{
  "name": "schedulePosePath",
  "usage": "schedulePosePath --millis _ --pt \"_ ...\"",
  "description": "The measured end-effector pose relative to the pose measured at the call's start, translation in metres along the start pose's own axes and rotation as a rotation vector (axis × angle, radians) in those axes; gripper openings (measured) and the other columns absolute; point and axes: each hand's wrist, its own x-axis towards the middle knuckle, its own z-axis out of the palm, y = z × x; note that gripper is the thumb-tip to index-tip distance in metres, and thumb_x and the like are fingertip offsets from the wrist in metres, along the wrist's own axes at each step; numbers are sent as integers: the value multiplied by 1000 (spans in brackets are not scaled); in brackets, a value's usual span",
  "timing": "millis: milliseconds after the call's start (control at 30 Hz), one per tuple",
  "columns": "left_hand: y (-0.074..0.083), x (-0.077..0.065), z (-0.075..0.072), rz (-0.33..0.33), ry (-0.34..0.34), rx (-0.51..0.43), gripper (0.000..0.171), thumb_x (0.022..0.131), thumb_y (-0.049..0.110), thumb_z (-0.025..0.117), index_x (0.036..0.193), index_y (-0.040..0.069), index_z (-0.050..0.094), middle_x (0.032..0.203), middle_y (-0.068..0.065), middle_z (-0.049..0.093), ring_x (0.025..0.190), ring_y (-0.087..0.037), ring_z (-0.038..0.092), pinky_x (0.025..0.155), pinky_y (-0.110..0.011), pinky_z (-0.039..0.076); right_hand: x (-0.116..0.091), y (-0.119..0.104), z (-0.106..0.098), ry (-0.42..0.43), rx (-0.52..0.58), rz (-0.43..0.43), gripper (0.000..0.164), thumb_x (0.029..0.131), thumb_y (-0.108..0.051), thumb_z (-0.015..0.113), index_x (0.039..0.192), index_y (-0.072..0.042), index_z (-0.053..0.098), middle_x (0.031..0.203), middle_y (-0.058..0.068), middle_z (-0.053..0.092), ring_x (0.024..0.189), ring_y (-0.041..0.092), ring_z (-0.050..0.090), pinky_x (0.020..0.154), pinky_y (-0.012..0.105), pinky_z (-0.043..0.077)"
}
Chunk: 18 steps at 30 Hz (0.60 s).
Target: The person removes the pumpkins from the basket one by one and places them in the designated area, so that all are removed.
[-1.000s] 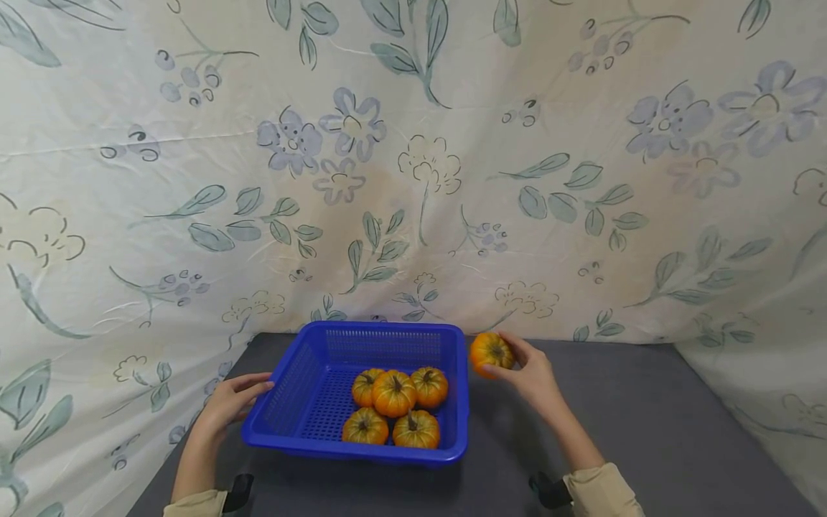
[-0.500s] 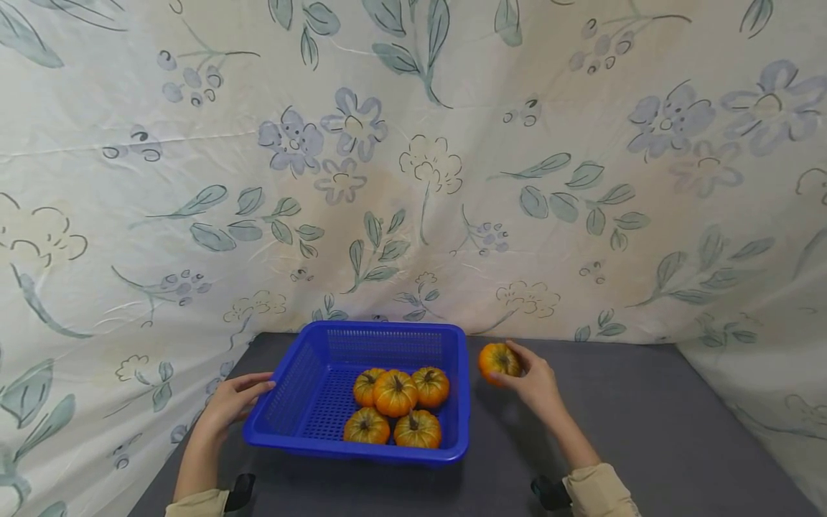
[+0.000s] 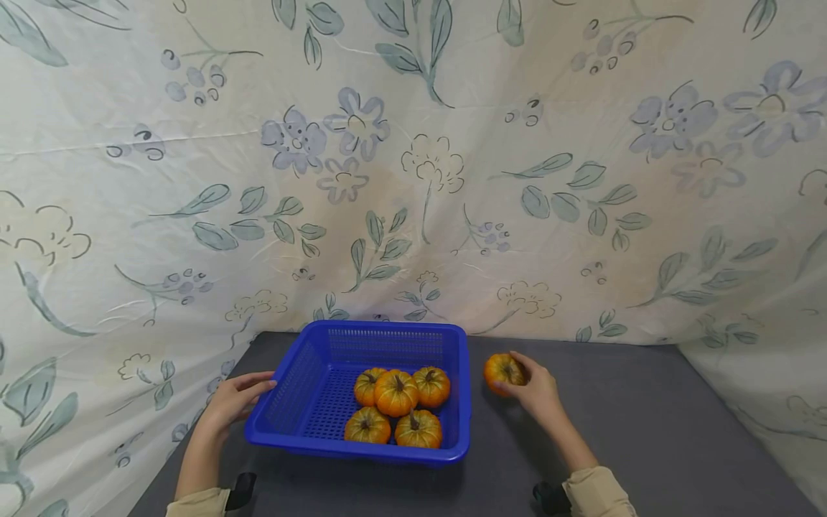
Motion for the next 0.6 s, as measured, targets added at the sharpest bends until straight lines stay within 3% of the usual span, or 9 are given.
schedulePosePath --millis 333,600 --pt "-1 0 0 -16 3 7 51 93 31 66 133 1 57 126 -20 64 94 -19 65 75 -37 56 0 6 4 -6 -28 16 73 84 -26 77 142 3 45 144 32 44 128 50 46 101 58 42" --pt "-1 0 0 -17 0 -14 50 93 29 66 133 0 57 123 -18 65 90 -16 66 72 -34 55 1 13 8 10 -18 -2 67 84 -16 76 140 6 46 140 32 48 126 50 49 101 57 43"
